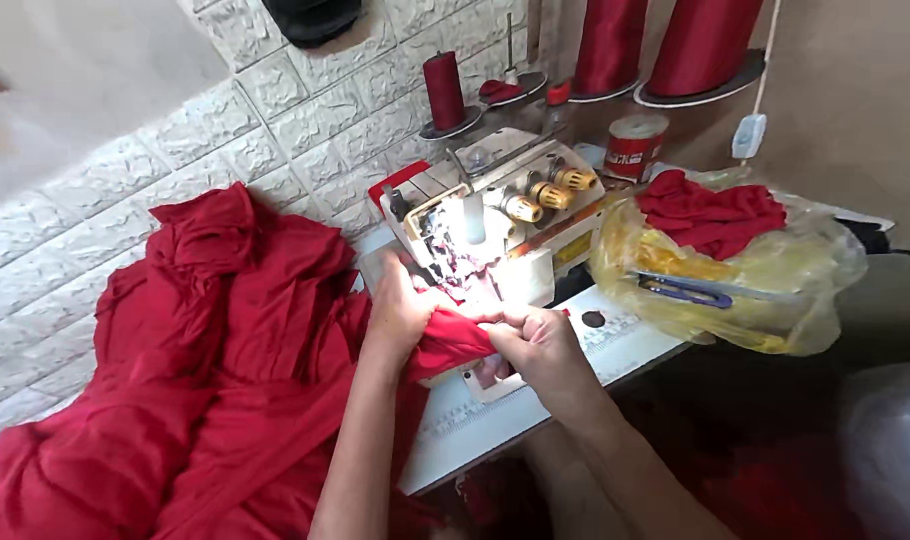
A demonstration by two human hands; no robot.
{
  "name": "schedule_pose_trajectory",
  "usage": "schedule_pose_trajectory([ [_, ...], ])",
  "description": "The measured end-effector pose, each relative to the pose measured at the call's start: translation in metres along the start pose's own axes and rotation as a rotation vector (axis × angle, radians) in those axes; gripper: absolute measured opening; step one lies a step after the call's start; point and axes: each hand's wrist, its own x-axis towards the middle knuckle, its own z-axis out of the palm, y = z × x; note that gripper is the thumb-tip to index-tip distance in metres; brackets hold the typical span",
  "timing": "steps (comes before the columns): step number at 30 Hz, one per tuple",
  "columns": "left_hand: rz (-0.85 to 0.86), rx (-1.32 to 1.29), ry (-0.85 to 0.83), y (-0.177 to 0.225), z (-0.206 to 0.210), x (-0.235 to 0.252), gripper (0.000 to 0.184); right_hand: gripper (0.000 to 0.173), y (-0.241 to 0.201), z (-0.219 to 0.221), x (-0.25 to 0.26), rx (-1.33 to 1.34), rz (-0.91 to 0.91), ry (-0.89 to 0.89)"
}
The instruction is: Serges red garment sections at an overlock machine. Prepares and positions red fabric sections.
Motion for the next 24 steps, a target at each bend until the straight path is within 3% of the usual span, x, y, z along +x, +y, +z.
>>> schedule_pose_trajectory([
  [7,0.001,-0.009,0.165,-0.010,0.013,0.013,0.067,0.007,0.010,0.005,0.013,-0.210,-0.051,0.124],
  [14,0.082,-0.120,0.100,-0.025,0.009,0.021,0.061,0.021,0.026,0.006,0.003,-0.398,-0.119,0.201],
  [17,0.120,-0.128,0.072,-0.026,-0.004,0.016,0.044,0.020,0.026,0.006,0.004,-0.388,-0.107,0.195],
  [20,0.132,0.004,0.215,-0.021,-0.016,-0.002,0.028,0.020,0.028,0.004,0.006,-0.393,-0.101,0.178],
  [22,0.050,0.112,0.351,-0.011,-0.018,-0.016,0.042,0.021,0.031,0.003,0.008,-0.407,-0.117,0.186],
  [24,-0.012,0.191,0.352,-0.003,-0.016,-0.028,0.051,0.022,0.031,0.004,0.010,-0.426,-0.131,0.200],
])
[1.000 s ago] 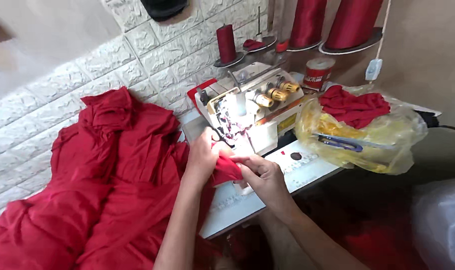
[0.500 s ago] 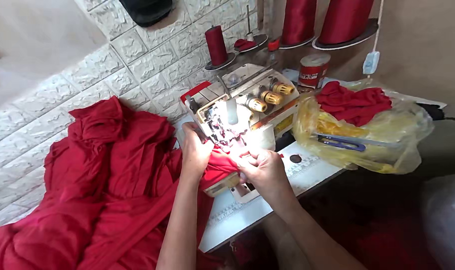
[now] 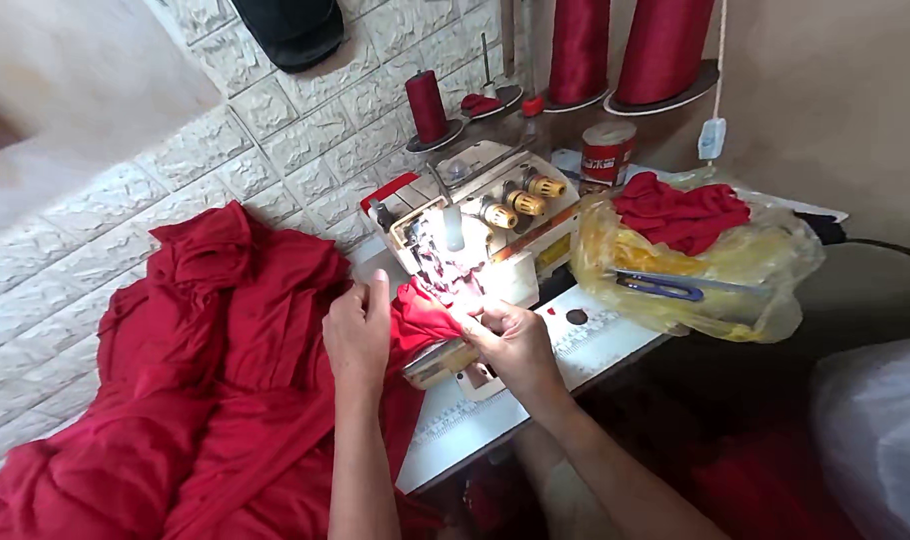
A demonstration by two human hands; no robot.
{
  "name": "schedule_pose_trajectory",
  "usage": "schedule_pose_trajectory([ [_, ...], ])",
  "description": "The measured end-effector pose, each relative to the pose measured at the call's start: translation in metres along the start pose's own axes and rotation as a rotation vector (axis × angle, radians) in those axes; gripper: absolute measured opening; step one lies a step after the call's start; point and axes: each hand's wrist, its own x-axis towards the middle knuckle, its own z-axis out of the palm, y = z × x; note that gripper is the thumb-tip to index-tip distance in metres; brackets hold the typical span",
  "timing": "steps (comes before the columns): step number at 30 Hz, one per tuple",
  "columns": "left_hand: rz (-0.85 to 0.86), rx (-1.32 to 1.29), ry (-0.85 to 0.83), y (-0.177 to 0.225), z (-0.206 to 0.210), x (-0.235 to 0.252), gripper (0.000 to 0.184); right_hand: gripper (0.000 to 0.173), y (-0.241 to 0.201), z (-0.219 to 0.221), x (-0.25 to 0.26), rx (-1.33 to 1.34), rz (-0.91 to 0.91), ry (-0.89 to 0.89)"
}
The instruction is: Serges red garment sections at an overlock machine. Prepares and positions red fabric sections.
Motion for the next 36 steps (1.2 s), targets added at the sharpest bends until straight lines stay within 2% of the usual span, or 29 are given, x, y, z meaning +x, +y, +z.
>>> schedule_pose_trajectory([
  [1,-0.013,0.012,-0.043,0.004,-0.001,-0.005,0.048,0.021,0.000,0.000,0.001,-0.013,-0.004,0.001],
  [3,0.002,-0.006,-0.077,0.004,0.003,-0.010,0.031,0.021,-0.002,0.000,0.001,-0.046,-0.014,0.008],
  [6,0.082,-0.125,0.089,0.001,0.011,-0.015,0.016,0.022,-0.010,-0.003,0.000,-0.151,-0.054,0.031],
  [9,0.106,-0.451,0.179,0.002,0.015,-0.015,0.006,0.016,-0.017,-0.003,0.002,-0.272,-0.251,0.136],
  [10,0.070,-0.578,0.149,0.004,0.017,-0.015,0.007,0.016,-0.016,-0.002,0.005,-0.266,-0.322,0.159],
  [12,-0.034,-0.787,0.076,0.009,0.021,-0.015,0.013,0.025,-0.015,-0.003,0.011,-0.195,-0.382,0.123],
  [15,-0.158,-1.054,0.026,0.020,0.021,-0.015,0.021,0.044,-0.022,-0.006,0.019,-0.124,-0.312,-0.039],
  [18,-0.258,-1.204,-0.008,0.028,0.020,-0.012,0.027,0.047,-0.025,-0.004,0.026,-0.086,-0.270,-0.153],
  [20,-0.286,-1.214,0.007,0.031,0.021,-0.011,0.024,0.039,-0.028,-0.001,0.029,-0.042,-0.285,-0.169],
  [22,-0.268,-1.157,0.025,0.030,0.023,-0.008,0.010,0.030,-0.028,0.002,0.030,0.013,-0.325,-0.183],
  [25,-0.203,-0.972,0.086,0.025,0.026,-0.005,0.028,0.031,-0.030,-0.001,0.027,0.050,-0.328,-0.254],
  [28,-0.205,-0.938,0.111,0.020,0.026,-0.002,0.040,0.028,-0.027,-0.002,0.024,0.034,-0.362,-0.189],
  [33,-0.242,-1.025,0.104,0.017,0.026,-0.002,0.027,0.020,-0.026,-0.003,0.020,-0.006,-0.396,-0.099],
  [36,-0.248,-1.023,0.083,0.019,0.026,-0.005,0.026,0.019,-0.025,-0.003,0.019,-0.012,-0.395,-0.098],
])
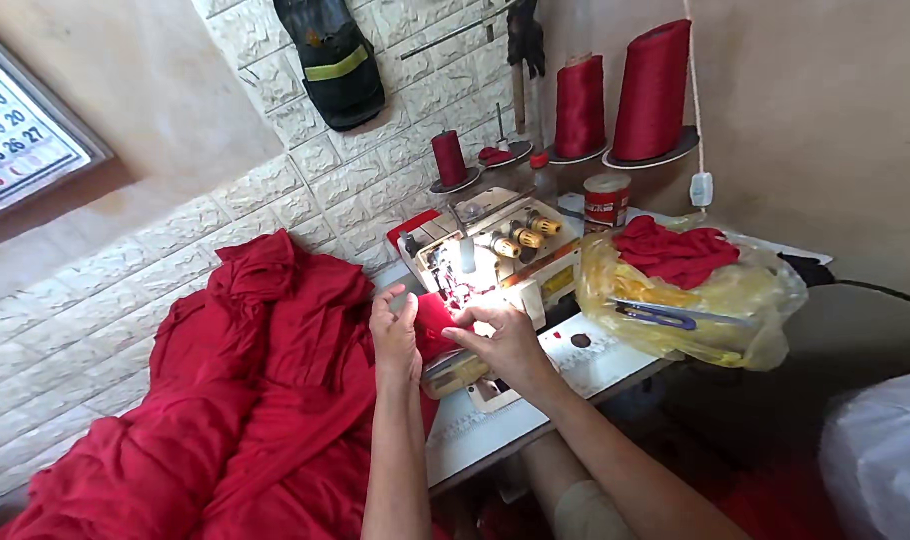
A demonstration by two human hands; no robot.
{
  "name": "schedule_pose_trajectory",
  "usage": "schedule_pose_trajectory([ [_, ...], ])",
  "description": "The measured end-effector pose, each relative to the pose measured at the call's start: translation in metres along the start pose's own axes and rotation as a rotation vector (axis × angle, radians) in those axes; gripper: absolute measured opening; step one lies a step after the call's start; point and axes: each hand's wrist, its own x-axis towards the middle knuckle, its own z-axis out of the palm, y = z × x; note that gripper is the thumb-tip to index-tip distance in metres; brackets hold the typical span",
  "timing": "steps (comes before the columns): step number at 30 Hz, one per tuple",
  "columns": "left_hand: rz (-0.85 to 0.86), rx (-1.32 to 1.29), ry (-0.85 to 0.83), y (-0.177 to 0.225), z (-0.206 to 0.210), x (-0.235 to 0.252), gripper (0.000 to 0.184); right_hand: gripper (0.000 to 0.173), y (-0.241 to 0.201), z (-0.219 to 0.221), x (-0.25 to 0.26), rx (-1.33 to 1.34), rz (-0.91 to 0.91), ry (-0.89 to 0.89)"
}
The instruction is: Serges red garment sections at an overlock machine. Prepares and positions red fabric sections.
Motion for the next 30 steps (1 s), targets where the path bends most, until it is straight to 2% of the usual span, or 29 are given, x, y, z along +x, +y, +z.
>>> schedule_pose_trajectory([
  [6,-0.095,-0.128,-0.019,0.008,0.005,-0.004,0.031,0.026,0.007,0.001,0.001,-0.062,-0.019,0.006],
  [10,-0.021,-0.153,-0.012,0.002,0.005,-0.002,0.040,0.021,0.013,0.001,-0.001,-0.081,-0.040,0.016],
  [14,0.021,-0.122,0.008,0.001,0.006,-0.004,0.038,0.021,0.015,0.000,-0.004,-0.022,-0.019,-0.015],
  [17,0.005,-0.092,-0.045,0.004,0.005,-0.006,0.035,0.024,0.011,-0.004,0.000,0.120,0.064,-0.102],
  [21,0.072,0.177,-0.215,0.014,-0.008,-0.006,0.044,0.018,-0.004,-0.011,0.006,0.403,0.111,-0.208],
  [22,0.116,0.302,-0.230,0.018,-0.013,-0.004,0.046,0.021,-0.009,-0.013,0.008,0.464,0.130,-0.228],
  [25,0.250,0.692,-0.269,0.040,-0.031,0.002,0.042,0.047,-0.011,-0.018,0.010,0.592,0.150,-0.235],
  [28,0.340,0.808,-0.361,0.062,-0.046,0.010,0.023,0.036,0.000,-0.018,0.009,0.715,0.087,-0.151],
  [30,0.370,0.817,-0.576,0.070,-0.055,0.016,0.016,0.029,0.005,-0.017,0.007,0.762,0.094,-0.094],
])
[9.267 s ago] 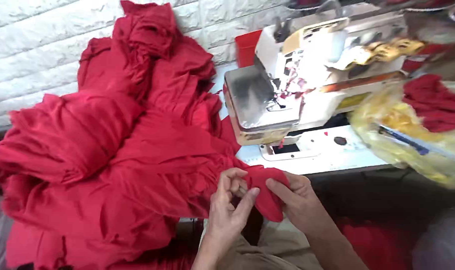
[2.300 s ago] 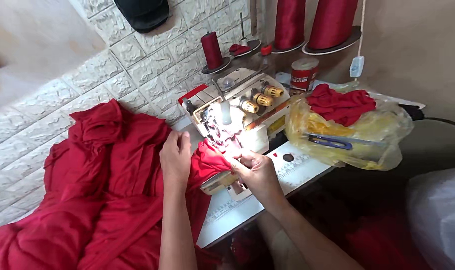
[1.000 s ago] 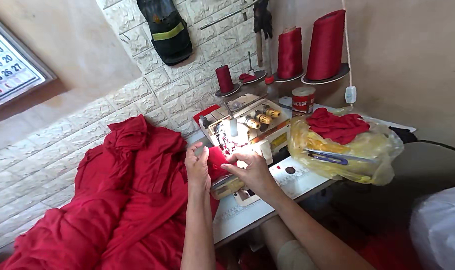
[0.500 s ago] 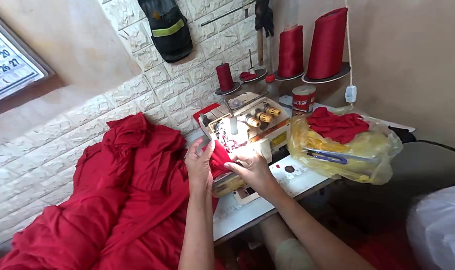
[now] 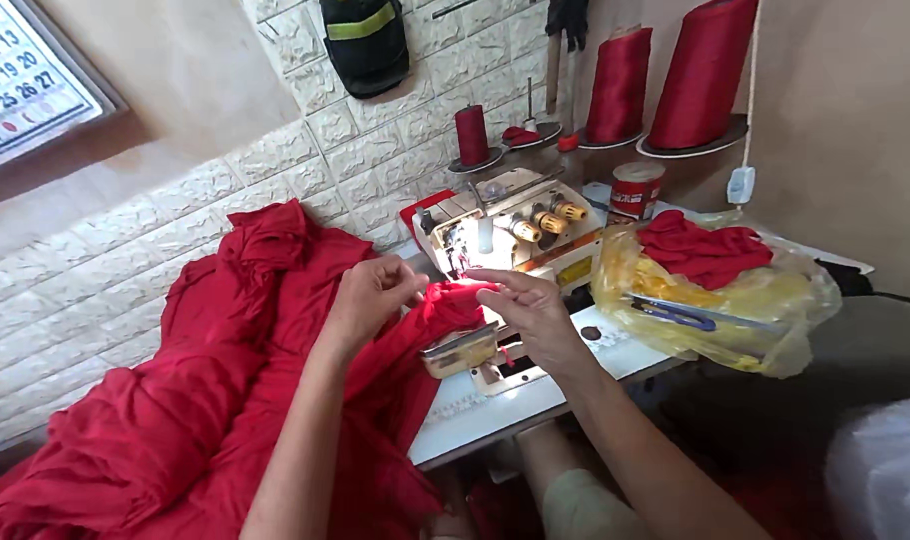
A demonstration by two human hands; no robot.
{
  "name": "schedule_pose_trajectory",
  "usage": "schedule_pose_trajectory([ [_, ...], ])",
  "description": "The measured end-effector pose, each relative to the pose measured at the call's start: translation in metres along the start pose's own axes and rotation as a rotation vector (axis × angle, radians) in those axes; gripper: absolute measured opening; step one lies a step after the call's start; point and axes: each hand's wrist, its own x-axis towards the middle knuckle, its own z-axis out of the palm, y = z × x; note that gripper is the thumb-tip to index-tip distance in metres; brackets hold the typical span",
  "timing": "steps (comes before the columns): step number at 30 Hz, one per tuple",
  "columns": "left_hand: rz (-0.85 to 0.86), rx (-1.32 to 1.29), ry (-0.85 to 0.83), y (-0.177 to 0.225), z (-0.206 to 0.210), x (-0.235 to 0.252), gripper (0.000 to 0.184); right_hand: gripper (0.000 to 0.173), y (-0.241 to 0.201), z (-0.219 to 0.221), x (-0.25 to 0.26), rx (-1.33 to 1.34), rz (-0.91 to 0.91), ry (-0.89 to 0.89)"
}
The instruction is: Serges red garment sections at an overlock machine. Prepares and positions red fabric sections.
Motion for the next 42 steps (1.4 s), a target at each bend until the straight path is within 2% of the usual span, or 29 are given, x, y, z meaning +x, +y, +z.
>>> schedule_pose_trajectory([
  [2,0.124,0.061,-0.141,-0.009,0.002,0.002,0.007,0.028,0.001,-0.001,-0.002,0.032,0.028,0.020],
  [3,0.189,0.156,-0.169,-0.016,0.007,0.003,0.010,0.028,0.002,-0.003,-0.002,0.045,0.045,0.018],
  [7,0.337,0.452,-0.179,-0.042,0.034,0.010,0.015,0.023,-0.001,-0.001,-0.003,0.062,0.073,0.079],
  [9,0.371,0.466,-0.168,-0.045,0.037,0.013,0.016,0.025,-0.002,-0.004,-0.003,0.072,0.085,0.091],
  [13,0.336,0.458,-0.292,-0.036,0.026,0.014,0.015,0.023,-0.001,-0.012,-0.002,0.102,0.086,0.098],
  [17,0.364,0.450,-0.238,-0.038,0.021,0.010,0.013,0.022,-0.001,-0.011,-0.002,0.107,0.066,0.089],
  [19,0.372,0.312,-0.144,-0.030,0.016,0.007,0.014,0.024,-0.003,-0.009,0.002,-0.066,0.066,0.029],
  [21,0.394,0.196,-0.075,-0.013,0.015,0.004,0.013,0.024,-0.005,-0.002,0.008,-0.355,0.099,-0.144],
  [23,0.421,0.265,-0.034,0.003,0.018,0.000,0.016,0.014,-0.005,0.012,0.013,-0.510,0.142,-0.281],
  [24,0.402,0.335,-0.011,0.008,0.020,-0.004,0.023,0.014,-0.005,0.017,0.016,-0.511,0.147,-0.323],
  [25,0.329,0.398,-0.004,0.012,0.019,-0.010,0.037,0.014,-0.007,0.020,0.017,-0.466,0.155,-0.336],
  [26,0.196,0.427,-0.027,0.016,0.016,-0.019,0.056,0.012,-0.008,0.019,0.017,-0.399,0.171,-0.320],
  [27,0.043,0.441,-0.088,0.018,0.010,-0.028,0.062,0.011,-0.009,0.017,0.015,-0.329,0.187,-0.282],
  [29,-0.186,0.474,-0.203,0.016,0.002,-0.041,0.030,0.008,-0.012,0.010,0.009,-0.212,0.222,-0.181],
  [30,-0.223,0.520,-0.229,0.010,0.000,-0.046,0.022,0.006,-0.013,0.008,0.005,-0.161,0.232,-0.111],
  [32,-0.186,0.561,-0.209,-0.010,-0.001,-0.053,0.015,0.010,-0.010,0.003,-0.003,-0.045,0.245,0.043],
  [34,-0.207,0.526,-0.323,-0.025,-0.010,-0.051,0.013,0.013,-0.004,-0.002,-0.009,0.059,0.245,0.163],
  [36,-0.319,0.471,-0.565,-0.024,-0.026,-0.040,0.037,0.010,0.003,-0.007,-0.013,0.103,0.213,0.199],
  [37,-0.348,0.430,-0.600,-0.020,-0.033,-0.034,0.046,0.012,0.005,-0.010,-0.013,0.101,0.190,0.194],
  [39,-0.276,0.341,-0.438,-0.012,-0.038,-0.025,0.039,0.019,0.008,-0.012,-0.013,0.069,0.159,0.209],
  [41,-0.073,0.253,-0.219,-0.004,-0.026,-0.014,0.025,0.020,0.010,-0.013,-0.012,0.059,0.139,0.235],
  [42,0.034,0.205,-0.187,0.000,-0.015,-0.009,0.023,0.020,0.010,-0.013,-0.011,0.066,0.133,0.236],
])
